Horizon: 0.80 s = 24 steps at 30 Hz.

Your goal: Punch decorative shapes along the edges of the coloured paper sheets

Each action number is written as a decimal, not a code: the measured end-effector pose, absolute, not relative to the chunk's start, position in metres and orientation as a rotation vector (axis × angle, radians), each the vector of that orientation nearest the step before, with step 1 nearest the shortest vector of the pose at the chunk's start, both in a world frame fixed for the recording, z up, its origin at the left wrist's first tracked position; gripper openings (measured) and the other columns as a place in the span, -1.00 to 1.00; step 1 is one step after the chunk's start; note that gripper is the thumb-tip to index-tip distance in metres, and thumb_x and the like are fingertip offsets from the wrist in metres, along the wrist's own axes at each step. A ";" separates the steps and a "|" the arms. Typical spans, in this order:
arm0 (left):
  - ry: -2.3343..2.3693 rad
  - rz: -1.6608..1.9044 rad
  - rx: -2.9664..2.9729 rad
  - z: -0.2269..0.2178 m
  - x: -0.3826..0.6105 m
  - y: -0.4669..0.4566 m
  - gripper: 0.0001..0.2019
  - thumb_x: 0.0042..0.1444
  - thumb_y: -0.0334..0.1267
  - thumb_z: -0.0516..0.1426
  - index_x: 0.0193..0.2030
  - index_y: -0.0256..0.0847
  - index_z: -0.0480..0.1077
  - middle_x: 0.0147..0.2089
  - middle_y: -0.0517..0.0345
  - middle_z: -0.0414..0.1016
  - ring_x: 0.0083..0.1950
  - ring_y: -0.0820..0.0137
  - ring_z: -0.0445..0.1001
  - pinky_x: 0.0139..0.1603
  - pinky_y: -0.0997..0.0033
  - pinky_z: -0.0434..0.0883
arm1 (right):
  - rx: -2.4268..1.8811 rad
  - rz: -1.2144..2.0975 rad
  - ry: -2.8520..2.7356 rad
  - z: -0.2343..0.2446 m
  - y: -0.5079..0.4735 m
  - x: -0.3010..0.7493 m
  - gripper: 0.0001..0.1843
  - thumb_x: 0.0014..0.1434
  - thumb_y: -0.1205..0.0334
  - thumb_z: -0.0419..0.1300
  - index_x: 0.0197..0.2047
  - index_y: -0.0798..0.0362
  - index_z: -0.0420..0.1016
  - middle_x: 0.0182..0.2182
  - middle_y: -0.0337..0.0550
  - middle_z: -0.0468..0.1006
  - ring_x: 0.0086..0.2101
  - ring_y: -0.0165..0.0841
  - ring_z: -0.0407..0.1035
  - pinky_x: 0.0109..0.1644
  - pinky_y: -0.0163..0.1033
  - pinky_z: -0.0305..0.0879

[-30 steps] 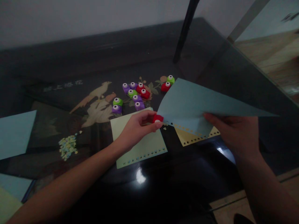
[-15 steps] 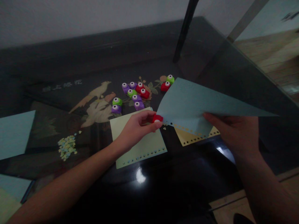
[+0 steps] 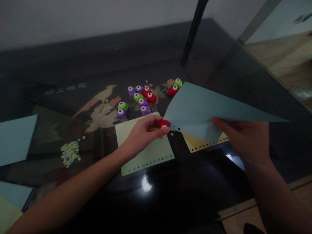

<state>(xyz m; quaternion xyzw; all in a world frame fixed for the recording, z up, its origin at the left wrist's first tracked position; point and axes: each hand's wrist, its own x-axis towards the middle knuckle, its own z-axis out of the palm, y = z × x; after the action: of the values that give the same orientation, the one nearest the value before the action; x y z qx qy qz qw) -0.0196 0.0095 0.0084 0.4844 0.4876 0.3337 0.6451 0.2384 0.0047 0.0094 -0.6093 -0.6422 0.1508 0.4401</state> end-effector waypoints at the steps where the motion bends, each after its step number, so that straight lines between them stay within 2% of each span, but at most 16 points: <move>1: 1.108 0.760 1.101 0.009 -0.020 0.010 -0.76 -0.03 -0.22 0.26 -0.22 -0.26 0.44 -0.21 0.06 0.54 -0.24 0.39 0.46 -0.27 0.43 0.41 | -1.514 0.382 -1.598 0.009 0.005 0.238 -0.94 -0.11 0.24 0.36 -0.53 -0.05 0.56 -0.56 -0.31 0.60 -0.52 -0.33 0.48 -0.43 -0.23 0.41; 4: 1.098 0.763 1.096 0.009 -0.020 0.010 -0.77 -0.03 -0.23 0.27 -0.23 -0.27 0.44 -0.23 0.07 0.53 -0.24 0.40 0.46 -0.29 0.45 0.41 | -1.513 0.395 -1.593 0.010 0.005 0.238 -0.96 -0.11 0.23 0.36 -0.50 -0.06 0.57 -0.52 -0.30 0.61 -0.50 -0.32 0.49 -0.41 -0.21 0.42; 8: 1.095 0.760 1.106 0.009 -0.020 0.010 -0.75 -0.04 -0.20 0.27 -0.23 -0.26 0.44 -0.23 0.07 0.53 -0.25 0.39 0.46 -0.28 0.43 0.41 | -1.509 0.422 -1.582 0.010 0.005 0.237 -0.94 -0.11 0.23 0.36 -0.47 -0.08 0.57 -0.55 -0.33 0.59 -0.55 -0.32 0.45 -0.48 -0.22 0.39; 20: 1.104 0.758 1.118 0.009 -0.020 0.010 -0.79 -0.02 -0.20 0.25 -0.26 -0.25 0.43 -0.23 0.06 0.53 -0.24 0.39 0.46 -0.27 0.41 0.40 | -1.505 0.456 -1.546 0.011 0.005 0.235 -0.92 -0.11 0.24 0.35 -0.52 -0.08 0.52 -0.63 -0.36 0.49 -0.60 -0.38 0.38 -0.56 -0.28 0.31; 24: 1.091 0.769 1.108 0.009 -0.019 0.009 -0.79 -0.03 -0.22 0.25 -0.26 -0.26 0.43 -0.24 0.07 0.52 -0.25 0.40 0.45 -0.28 0.43 0.40 | -1.526 0.468 -1.555 0.011 0.005 0.235 -0.93 -0.09 0.24 0.35 -0.50 -0.07 0.53 -0.59 -0.35 0.52 -0.58 -0.39 0.39 -0.55 -0.29 0.30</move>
<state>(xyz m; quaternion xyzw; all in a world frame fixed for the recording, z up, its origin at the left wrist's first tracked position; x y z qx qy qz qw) -0.0195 0.0093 0.0086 0.4870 0.4796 0.3381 0.6469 0.2348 0.0047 0.0113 -0.6147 -0.6262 0.1886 0.4410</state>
